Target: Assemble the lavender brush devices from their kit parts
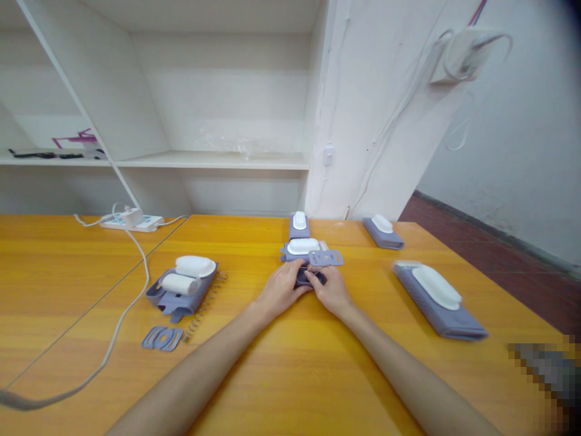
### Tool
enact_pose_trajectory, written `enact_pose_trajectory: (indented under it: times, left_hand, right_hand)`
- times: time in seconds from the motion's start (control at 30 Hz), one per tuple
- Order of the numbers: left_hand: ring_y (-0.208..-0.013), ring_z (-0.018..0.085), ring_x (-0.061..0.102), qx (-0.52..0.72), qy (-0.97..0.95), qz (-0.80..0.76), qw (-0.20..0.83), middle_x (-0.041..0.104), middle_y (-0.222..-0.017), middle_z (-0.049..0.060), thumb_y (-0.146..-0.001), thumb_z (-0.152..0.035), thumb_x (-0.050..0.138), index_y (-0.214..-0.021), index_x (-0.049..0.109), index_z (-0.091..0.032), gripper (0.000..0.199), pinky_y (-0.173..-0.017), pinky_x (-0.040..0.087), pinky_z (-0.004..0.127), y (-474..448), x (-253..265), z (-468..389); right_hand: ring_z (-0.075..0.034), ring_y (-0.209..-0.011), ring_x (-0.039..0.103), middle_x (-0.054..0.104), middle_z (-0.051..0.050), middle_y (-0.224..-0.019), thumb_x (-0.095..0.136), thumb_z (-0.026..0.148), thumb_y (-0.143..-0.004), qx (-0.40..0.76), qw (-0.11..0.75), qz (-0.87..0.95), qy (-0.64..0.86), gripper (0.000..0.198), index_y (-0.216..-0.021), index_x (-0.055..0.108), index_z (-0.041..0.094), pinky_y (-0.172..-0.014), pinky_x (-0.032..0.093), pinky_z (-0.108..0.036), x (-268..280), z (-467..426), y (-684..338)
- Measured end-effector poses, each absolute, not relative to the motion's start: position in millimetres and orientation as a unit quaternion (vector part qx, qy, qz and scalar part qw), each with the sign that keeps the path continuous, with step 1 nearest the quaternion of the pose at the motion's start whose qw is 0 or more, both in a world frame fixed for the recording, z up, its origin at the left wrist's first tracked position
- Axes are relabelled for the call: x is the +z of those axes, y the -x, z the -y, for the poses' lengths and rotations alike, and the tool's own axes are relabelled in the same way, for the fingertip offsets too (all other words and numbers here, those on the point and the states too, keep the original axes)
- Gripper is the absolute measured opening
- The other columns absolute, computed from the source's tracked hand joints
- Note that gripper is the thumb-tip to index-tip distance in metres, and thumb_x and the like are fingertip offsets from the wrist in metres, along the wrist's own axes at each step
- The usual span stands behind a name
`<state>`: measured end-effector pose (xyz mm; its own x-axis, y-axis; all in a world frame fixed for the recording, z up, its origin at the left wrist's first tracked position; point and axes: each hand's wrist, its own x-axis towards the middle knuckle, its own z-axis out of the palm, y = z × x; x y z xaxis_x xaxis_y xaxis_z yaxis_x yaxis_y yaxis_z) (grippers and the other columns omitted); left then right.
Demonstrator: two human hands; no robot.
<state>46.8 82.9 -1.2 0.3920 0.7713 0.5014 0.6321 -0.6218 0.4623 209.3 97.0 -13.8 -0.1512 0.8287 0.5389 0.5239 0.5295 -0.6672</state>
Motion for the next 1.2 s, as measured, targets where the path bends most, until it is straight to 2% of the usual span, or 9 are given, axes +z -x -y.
enact_pose_trajectory:
  times: [0.13, 0.43, 0.53, 0.63, 0.7, 0.8, 0.93, 1.03, 1.2]
  left_hand:
    - [-0.101, 0.023, 0.057, 0.366, -0.816, -0.432, 0.115, 0.058, -0.112, 0.008, -0.076, -0.036, 0.064, -0.121, 0.041, -0.022, 0.053, -0.085, 0.046, 0.037, -46, 1, -83]
    - [-0.091, 0.018, 0.058, 0.532, -0.694, -0.454, 0.171, 0.060, -0.104, 0.006, -0.069, -0.036, 0.069, -0.112, 0.044, -0.022, 0.052, -0.075, 0.047, 0.030, -45, 5, -81]
    - [-0.080, 0.015, 0.061, 0.590, -0.617, -0.448, 0.267, 0.060, -0.101, 0.006, -0.070, -0.037, 0.068, -0.111, 0.042, -0.022, 0.051, -0.065, 0.047, 0.025, -47, 6, -83]
    - [-0.061, 0.011, 0.060, 0.619, -0.510, -0.428, 0.417, 0.062, -0.087, 0.002, -0.067, -0.041, 0.070, -0.111, 0.039, -0.022, 0.057, -0.050, 0.044, 0.020, -44, 6, -92]
    - [-0.053, 0.010, 0.057, 0.628, -0.446, -0.411, 0.488, 0.063, -0.077, 0.001, -0.064, -0.042, 0.073, -0.107, 0.042, -0.019, 0.057, -0.045, 0.041, 0.018, -40, 4, -99]
    - [-0.052, 0.009, 0.056, 0.641, -0.384, -0.386, 0.542, 0.064, -0.075, 0.002, -0.063, -0.044, 0.073, -0.094, 0.054, -0.015, 0.047, -0.044, 0.041, 0.018, -33, 2, -108]
    - [-0.058, 0.012, 0.060, 0.690, -0.282, -0.353, 0.566, 0.063, -0.072, 0.002, -0.070, -0.044, 0.064, -0.081, 0.058, -0.013, 0.033, -0.051, 0.046, 0.021, -28, 0, -116]
    - [-0.055, 0.014, 0.061, 0.709, -0.212, -0.371, 0.561, 0.061, -0.064, 0.001, -0.076, -0.043, 0.055, -0.080, 0.055, -0.013, 0.030, -0.048, 0.046, 0.023, -25, -1, -121]
    - [-0.045, 0.010, 0.052, 0.719, -0.213, -0.387, 0.537, 0.056, -0.059, -0.003, -0.073, -0.049, 0.059, -0.076, 0.052, -0.015, 0.035, -0.041, 0.040, 0.020, -21, -2, -123]
  right_hand:
    - [-0.021, -0.086, 0.058, 0.063, -0.005, -0.085, 0.058, 0.028, -0.080, 0.154, 0.481, 0.745, 0.436, 0.009, -0.075, 0.064, 0.022, -0.083, 0.045, -0.038, -7, -95, -207]
    - [-0.021, -0.101, 0.055, 0.060, -0.008, -0.103, 0.054, 0.028, -0.083, 0.152, 0.528, 0.731, 0.405, 0.019, -0.099, 0.062, 0.022, -0.092, 0.043, -0.038, 5, -86, -207]
    - [-0.021, -0.099, 0.056, 0.062, -0.008, -0.102, 0.052, 0.028, -0.084, 0.154, 0.522, 0.738, 0.399, 0.017, -0.094, 0.065, 0.022, -0.091, 0.044, -0.039, 4, -85, -208]
    - [-0.022, -0.099, 0.057, 0.063, -0.008, -0.102, 0.053, 0.028, -0.084, 0.152, 0.515, 0.748, 0.390, 0.016, -0.091, 0.066, 0.023, -0.091, 0.044, -0.040, 3, -84, -207]
    - [-0.022, -0.101, 0.056, 0.063, -0.007, -0.105, 0.053, 0.027, -0.083, 0.147, 0.504, 0.761, 0.380, 0.018, -0.095, 0.066, 0.024, -0.092, 0.044, -0.041, 3, -83, -206]
    - [-0.022, -0.104, 0.055, 0.062, -0.007, -0.108, 0.052, 0.024, -0.083, 0.133, 0.492, 0.778, 0.367, 0.025, -0.105, 0.064, 0.025, -0.093, 0.043, -0.040, 2, -81, -205]
    - [-0.021, -0.096, 0.057, 0.063, -0.007, -0.098, 0.049, 0.022, -0.084, 0.111, 0.514, 0.759, 0.384, 0.020, -0.096, 0.066, 0.024, -0.089, 0.045, -0.038, 0, -82, -207]
    - [-0.021, -0.093, 0.056, 0.062, -0.007, -0.094, 0.048, 0.022, -0.084, 0.089, 0.540, 0.723, 0.422, 0.018, -0.091, 0.065, 0.023, -0.088, 0.045, -0.038, 0, -85, -209]
    - [-0.023, -0.102, 0.052, 0.058, -0.010, -0.103, 0.048, 0.024, -0.083, 0.059, 0.558, 0.662, 0.498, 0.024, -0.102, 0.061, 0.020, -0.093, 0.040, -0.041, -4, -96, -215]
